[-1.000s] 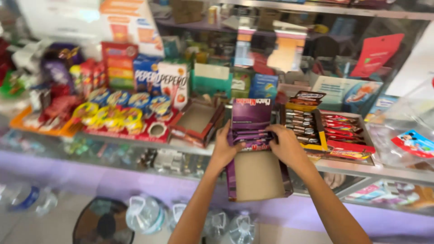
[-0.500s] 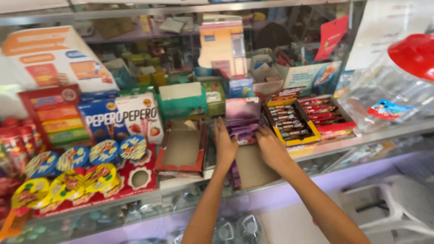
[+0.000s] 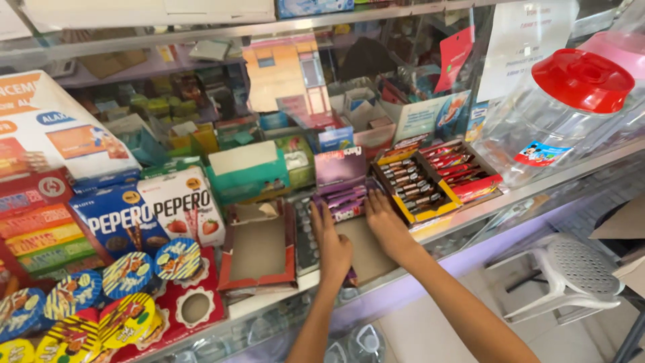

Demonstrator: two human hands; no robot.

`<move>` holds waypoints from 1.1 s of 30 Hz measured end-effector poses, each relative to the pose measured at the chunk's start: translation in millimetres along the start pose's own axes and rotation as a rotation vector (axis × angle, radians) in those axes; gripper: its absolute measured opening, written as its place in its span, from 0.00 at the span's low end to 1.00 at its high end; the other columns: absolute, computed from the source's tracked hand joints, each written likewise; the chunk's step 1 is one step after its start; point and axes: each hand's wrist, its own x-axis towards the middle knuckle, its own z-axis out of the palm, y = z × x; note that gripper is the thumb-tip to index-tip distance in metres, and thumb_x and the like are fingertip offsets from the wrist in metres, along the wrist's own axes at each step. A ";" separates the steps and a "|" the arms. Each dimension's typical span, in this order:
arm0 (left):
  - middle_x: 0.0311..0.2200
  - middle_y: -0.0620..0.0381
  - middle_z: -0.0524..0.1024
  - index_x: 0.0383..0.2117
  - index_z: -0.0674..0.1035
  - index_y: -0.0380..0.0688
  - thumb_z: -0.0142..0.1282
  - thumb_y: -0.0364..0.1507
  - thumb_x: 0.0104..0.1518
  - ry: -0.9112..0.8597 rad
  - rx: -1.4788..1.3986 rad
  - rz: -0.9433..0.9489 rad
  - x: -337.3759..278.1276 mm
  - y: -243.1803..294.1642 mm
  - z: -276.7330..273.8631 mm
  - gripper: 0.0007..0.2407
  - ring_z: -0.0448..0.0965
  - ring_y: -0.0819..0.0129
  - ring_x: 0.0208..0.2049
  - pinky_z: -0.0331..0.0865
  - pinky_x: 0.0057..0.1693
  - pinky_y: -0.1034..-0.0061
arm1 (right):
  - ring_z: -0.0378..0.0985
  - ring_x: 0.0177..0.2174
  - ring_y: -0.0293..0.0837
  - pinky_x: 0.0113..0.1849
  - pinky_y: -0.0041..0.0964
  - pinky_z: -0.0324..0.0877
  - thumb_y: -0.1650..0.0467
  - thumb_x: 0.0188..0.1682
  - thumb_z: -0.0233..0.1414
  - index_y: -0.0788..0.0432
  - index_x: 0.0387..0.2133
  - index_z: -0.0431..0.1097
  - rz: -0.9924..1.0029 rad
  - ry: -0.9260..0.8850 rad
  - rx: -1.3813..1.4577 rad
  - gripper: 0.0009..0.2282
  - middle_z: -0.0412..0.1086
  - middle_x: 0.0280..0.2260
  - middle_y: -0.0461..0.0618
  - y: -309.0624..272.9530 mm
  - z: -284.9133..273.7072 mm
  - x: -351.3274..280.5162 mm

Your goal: Restocking and organizing various candies and chocolates from a bulk box into display boxes on a grocery shelf.

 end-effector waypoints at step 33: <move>0.37 0.56 0.76 0.43 0.81 0.45 0.58 0.25 0.52 0.013 0.492 0.377 -68.8 74.9 -193.4 0.12 0.76 0.59 0.44 0.54 0.62 0.48 | 0.74 0.54 0.51 0.53 0.41 0.69 0.66 0.53 0.52 0.60 0.54 0.70 0.271 -0.006 1.220 0.17 0.70 0.56 0.54 -69.2 -100.8 -1.3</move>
